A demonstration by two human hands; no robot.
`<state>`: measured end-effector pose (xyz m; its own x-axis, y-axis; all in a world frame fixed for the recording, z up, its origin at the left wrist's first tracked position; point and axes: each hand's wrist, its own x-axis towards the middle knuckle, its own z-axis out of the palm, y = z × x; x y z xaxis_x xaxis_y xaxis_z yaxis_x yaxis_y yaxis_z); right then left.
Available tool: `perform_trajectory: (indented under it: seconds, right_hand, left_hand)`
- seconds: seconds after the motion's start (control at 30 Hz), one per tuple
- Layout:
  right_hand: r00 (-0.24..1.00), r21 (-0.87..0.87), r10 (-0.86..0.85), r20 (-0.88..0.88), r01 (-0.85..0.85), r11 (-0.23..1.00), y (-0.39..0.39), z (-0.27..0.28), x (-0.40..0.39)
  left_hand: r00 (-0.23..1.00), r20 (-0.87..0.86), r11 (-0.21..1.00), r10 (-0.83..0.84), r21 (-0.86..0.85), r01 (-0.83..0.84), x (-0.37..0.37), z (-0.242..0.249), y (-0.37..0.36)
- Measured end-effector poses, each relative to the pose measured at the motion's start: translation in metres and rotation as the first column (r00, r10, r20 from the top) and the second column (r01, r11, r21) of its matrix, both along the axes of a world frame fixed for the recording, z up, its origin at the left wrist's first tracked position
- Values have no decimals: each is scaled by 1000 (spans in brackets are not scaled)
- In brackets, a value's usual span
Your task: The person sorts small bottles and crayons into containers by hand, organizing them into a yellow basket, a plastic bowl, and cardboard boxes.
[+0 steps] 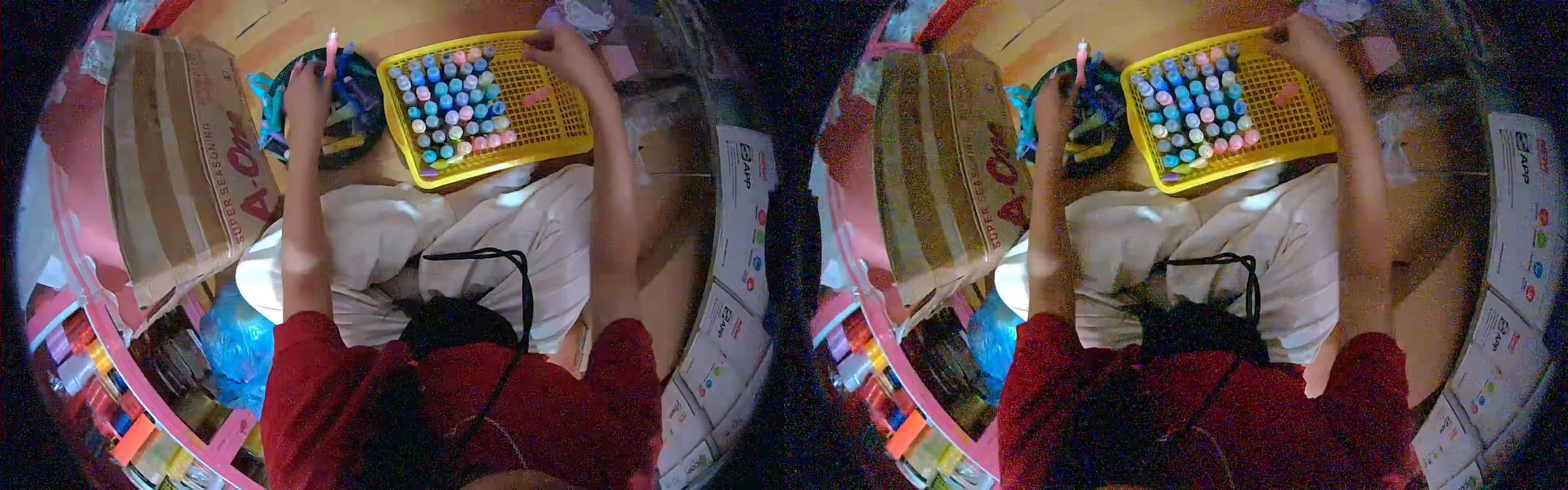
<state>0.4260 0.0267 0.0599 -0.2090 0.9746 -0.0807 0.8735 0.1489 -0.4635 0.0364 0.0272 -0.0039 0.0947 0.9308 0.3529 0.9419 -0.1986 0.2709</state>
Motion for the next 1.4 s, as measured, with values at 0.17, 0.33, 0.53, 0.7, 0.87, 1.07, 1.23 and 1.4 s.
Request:
perform_trajectory:
  seconds: [0.17,0.33,0.53,0.7,0.87,1.07,1.23,1.4]
  right_hand:
    - [944,36,-189,-271,206,978,-17,-10,-6]
    - [855,80,-204,-477,273,959,-22,-34,6]
    - [796,100,-127,-592,229,968,-28,-18,9]
    - [785,59,32,-618,5,998,-50,27,-21]
    - [796,196,279,-537,-205,959,-49,16,-38]
    - [894,17,8,-447,-1,1000,-52,21,-27]
    - [938,-10,-67,-339,68,998,-41,-11,-10]
    - [996,-125,-77,-55,70,990,-27,-39,-14]
  left_hand:
    - [984,-171,998,-53,16,57,19,-2,20]
    - [977,-208,999,-51,8,54,28,-20,28]
    - [987,143,996,-80,40,75,46,36,4]
    - [838,417,934,-352,99,343,108,104,-40]
    - [698,535,854,-476,92,512,165,96,-49]
    - [673,647,889,-359,17,458,167,84,-48]
    - [744,547,891,-383,7,453,144,81,-61]
    - [730,600,892,-329,-56,448,127,61,-74]
